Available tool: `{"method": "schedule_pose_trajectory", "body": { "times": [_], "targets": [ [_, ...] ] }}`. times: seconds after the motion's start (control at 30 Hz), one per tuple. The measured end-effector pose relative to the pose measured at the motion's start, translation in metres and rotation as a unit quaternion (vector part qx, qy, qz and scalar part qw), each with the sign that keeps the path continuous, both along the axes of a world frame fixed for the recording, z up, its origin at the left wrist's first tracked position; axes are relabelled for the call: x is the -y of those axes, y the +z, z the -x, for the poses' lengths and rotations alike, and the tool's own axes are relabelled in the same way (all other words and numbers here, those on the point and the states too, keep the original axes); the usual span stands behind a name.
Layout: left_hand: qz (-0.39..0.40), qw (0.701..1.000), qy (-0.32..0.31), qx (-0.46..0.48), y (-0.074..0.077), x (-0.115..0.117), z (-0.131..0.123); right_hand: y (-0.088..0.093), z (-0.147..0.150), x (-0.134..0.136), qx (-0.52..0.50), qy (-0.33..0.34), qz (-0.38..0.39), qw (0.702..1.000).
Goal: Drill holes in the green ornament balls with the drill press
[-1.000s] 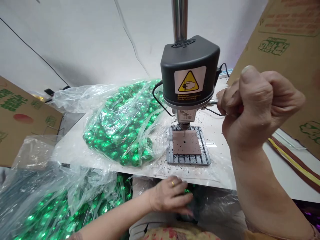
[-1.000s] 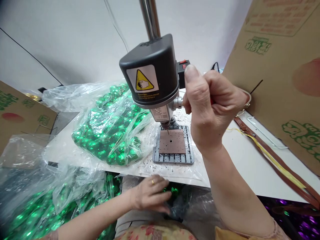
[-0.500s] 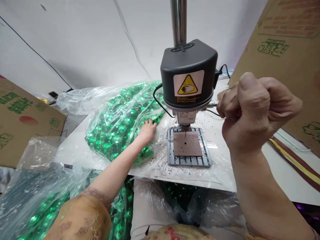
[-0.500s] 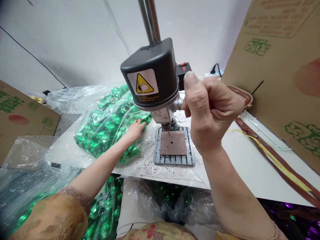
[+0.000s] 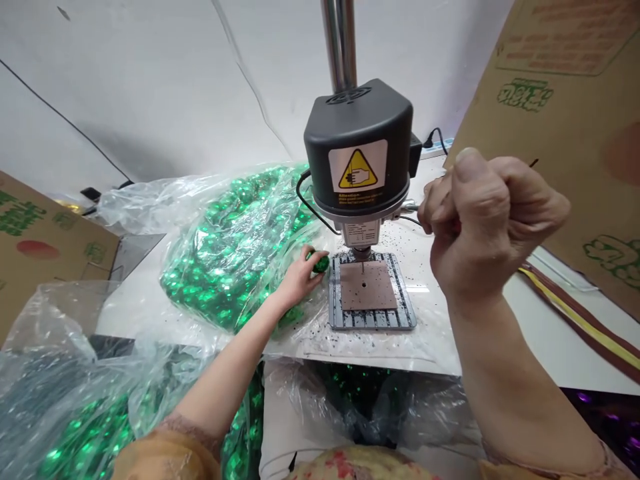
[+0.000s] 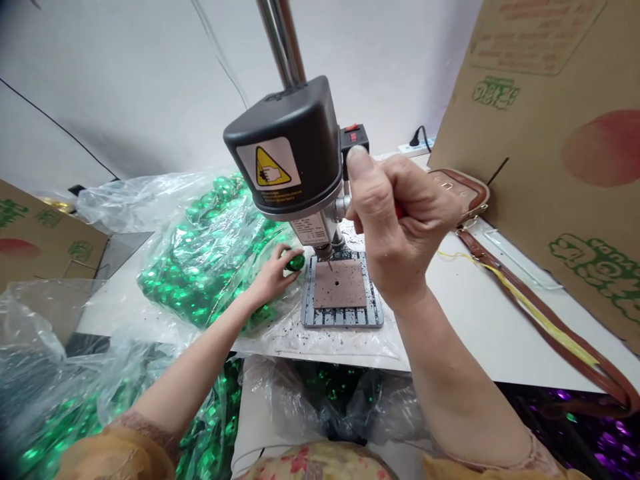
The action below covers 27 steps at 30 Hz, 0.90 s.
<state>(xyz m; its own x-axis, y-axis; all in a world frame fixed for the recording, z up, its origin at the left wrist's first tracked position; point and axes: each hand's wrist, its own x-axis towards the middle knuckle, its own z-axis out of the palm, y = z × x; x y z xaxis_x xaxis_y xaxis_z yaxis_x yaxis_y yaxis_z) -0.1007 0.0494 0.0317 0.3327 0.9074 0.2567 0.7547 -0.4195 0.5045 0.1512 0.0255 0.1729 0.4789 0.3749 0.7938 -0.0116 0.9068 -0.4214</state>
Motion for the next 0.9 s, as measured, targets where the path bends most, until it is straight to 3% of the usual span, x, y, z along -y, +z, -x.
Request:
{"method": "schedule_pose_trajectory", "body": {
  "times": [0.07,0.17,0.23,0.3,0.53,0.67,0.9],
  "targets": [
    [0.04,0.987,0.018,0.155,0.004,0.001,-0.01,0.0,0.0,0.001,0.006,-0.001,0.009,1.0],
    [0.174,0.905,0.031,0.388,0.008,0.006,-0.028,-0.001,0.001,0.002,0.0,-0.001,0.002,1.0],
    [0.24,0.854,0.032,0.461,0.007,0.012,-0.038,-0.001,0.001,0.003,-0.003,0.003,0.004,1.0],
    [0.268,0.836,0.028,0.478,0.006,0.017,-0.045,-0.001,0.001,0.004,-0.002,0.013,0.011,1.0],
    [0.271,0.879,-0.019,0.391,0.001,0.025,-0.053,-0.002,-0.001,0.009,0.029,0.011,0.064,0.997],
    [0.258,0.896,-0.039,0.359,-0.004,0.027,-0.059,-0.005,-0.001,0.007,0.038,-0.008,0.057,0.998],
    [0.166,0.95,-0.009,0.264,-0.01,0.028,-0.07,-0.006,-0.001,0.006,0.057,-0.025,0.034,0.997]
  ]
}}
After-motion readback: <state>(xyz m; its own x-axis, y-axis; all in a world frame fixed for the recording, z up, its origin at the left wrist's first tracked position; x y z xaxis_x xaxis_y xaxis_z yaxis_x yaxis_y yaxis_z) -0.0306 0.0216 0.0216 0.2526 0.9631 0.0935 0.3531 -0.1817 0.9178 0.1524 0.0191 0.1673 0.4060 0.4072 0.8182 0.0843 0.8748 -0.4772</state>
